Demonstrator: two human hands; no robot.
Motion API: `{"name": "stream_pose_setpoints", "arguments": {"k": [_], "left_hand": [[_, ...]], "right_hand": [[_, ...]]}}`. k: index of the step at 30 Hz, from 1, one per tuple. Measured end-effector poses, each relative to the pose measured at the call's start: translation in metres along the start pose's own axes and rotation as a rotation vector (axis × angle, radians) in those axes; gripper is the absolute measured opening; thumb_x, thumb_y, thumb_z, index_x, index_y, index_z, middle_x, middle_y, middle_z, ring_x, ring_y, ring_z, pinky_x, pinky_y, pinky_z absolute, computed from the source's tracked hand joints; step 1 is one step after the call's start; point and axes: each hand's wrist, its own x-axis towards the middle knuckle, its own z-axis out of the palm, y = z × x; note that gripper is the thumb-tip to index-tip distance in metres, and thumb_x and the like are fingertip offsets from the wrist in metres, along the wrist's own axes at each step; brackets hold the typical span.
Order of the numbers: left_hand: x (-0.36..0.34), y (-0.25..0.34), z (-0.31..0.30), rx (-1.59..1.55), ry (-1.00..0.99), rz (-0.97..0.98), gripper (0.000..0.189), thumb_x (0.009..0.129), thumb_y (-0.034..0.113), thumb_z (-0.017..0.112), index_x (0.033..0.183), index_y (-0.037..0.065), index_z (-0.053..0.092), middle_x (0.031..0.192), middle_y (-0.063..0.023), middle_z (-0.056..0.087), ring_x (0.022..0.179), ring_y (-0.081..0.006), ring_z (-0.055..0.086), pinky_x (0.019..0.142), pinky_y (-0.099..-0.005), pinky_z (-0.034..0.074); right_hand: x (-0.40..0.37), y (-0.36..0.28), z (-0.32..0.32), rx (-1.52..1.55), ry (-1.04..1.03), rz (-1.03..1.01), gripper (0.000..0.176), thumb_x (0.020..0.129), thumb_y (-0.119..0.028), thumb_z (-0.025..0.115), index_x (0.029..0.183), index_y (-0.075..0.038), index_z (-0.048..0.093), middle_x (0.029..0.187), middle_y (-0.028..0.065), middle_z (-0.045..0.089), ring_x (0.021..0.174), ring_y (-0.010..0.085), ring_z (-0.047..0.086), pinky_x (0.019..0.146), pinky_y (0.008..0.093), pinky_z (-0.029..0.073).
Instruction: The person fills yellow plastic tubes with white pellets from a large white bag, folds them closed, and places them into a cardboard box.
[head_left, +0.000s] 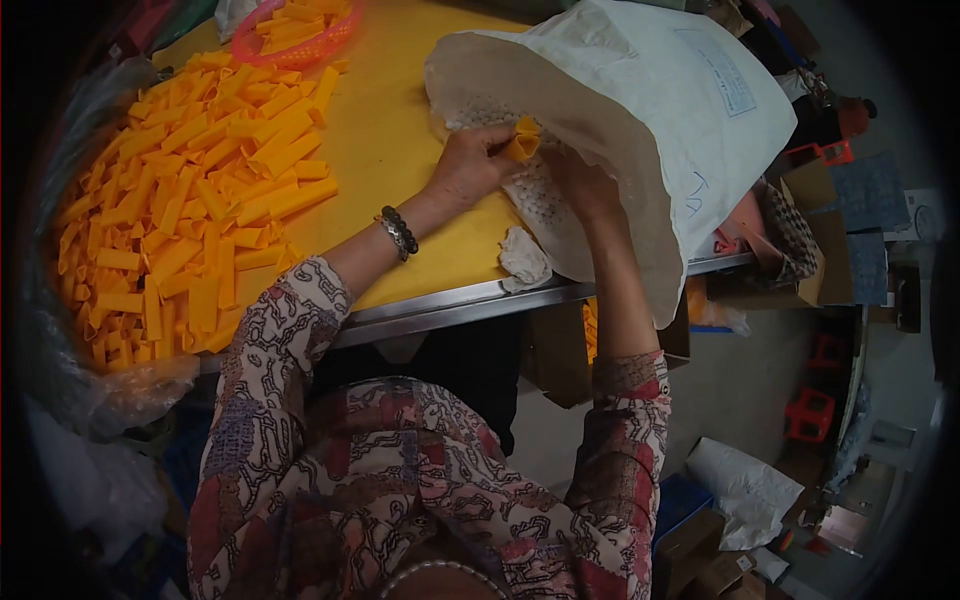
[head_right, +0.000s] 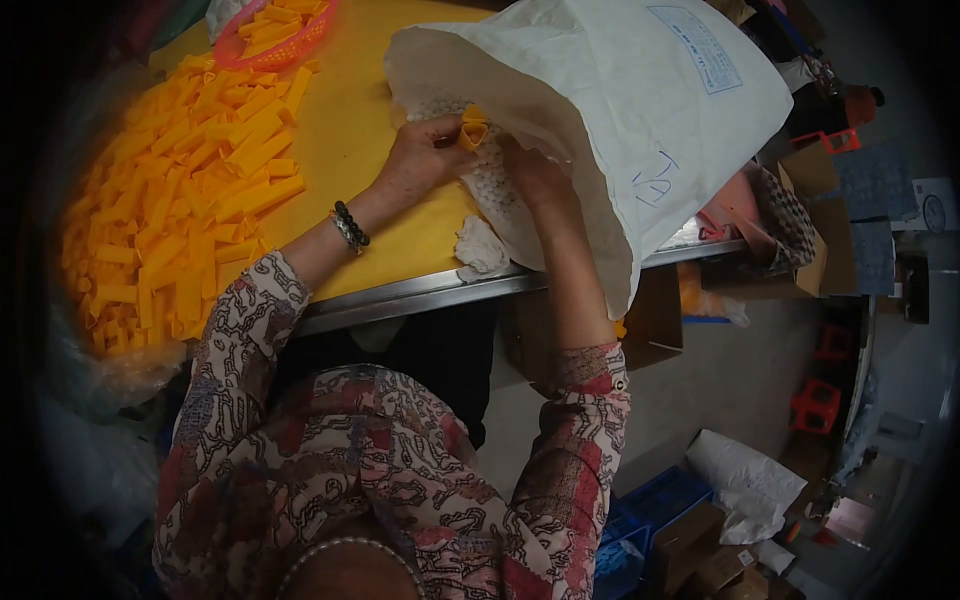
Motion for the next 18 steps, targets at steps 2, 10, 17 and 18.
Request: {"name": "stream_pose_setpoints", "arguments": {"k": [2,10,17,18], "left_hand": [[-0.004,0.003,-0.002,-0.012,-0.002,0.017,0.028,0.074,0.002,0.065,0.101,-0.001,0.061,0.088,-0.0039,0.064,0.080,-0.0061,0.056,0.072,-0.0217,0.046],[0.001,0.004,-0.008,0.035,-0.017,-0.058,0.029,0.074,-0.001,0.063,0.102,-0.001,0.060,0.089,-0.0026,0.062,0.083,-0.0083,0.056,0.075,-0.0233,0.046],[0.015,0.002,-0.003,0.329,0.001,-0.001,0.030,0.071,0.003,0.065,0.100,-0.002,0.060,0.085,-0.0084,0.065,0.076,-0.0129,0.059,0.070,-0.0259,0.047],[0.017,0.003,-0.002,0.416,0.011,0.021,0.029,0.069,0.006,0.066,0.097,-0.001,0.061,0.083,-0.0106,0.065,0.074,-0.0165,0.060,0.069,-0.0276,0.047]], "right_hand": [[0.002,-0.019,-0.017,0.153,-0.208,0.282,0.036,0.091,-0.028,0.039,0.120,-0.010,0.048,0.121,0.0101,0.052,0.111,0.0268,0.049,0.092,0.0356,0.039],[0.017,0.003,0.019,0.332,-0.110,0.208,0.041,0.090,-0.035,0.042,0.121,-0.011,0.049,0.127,0.0122,0.047,0.119,0.0260,0.042,0.097,0.0351,0.032],[0.022,0.022,0.001,0.834,0.090,0.087,0.031,0.083,-0.021,0.060,0.110,-0.005,0.055,0.107,0.0081,0.058,0.095,0.0203,0.056,0.083,0.0287,0.044],[0.025,0.020,-0.006,0.833,0.089,0.086,0.031,0.083,-0.021,0.060,0.110,-0.005,0.055,0.107,0.0081,0.058,0.095,0.0203,0.056,0.083,0.0287,0.044]]}}
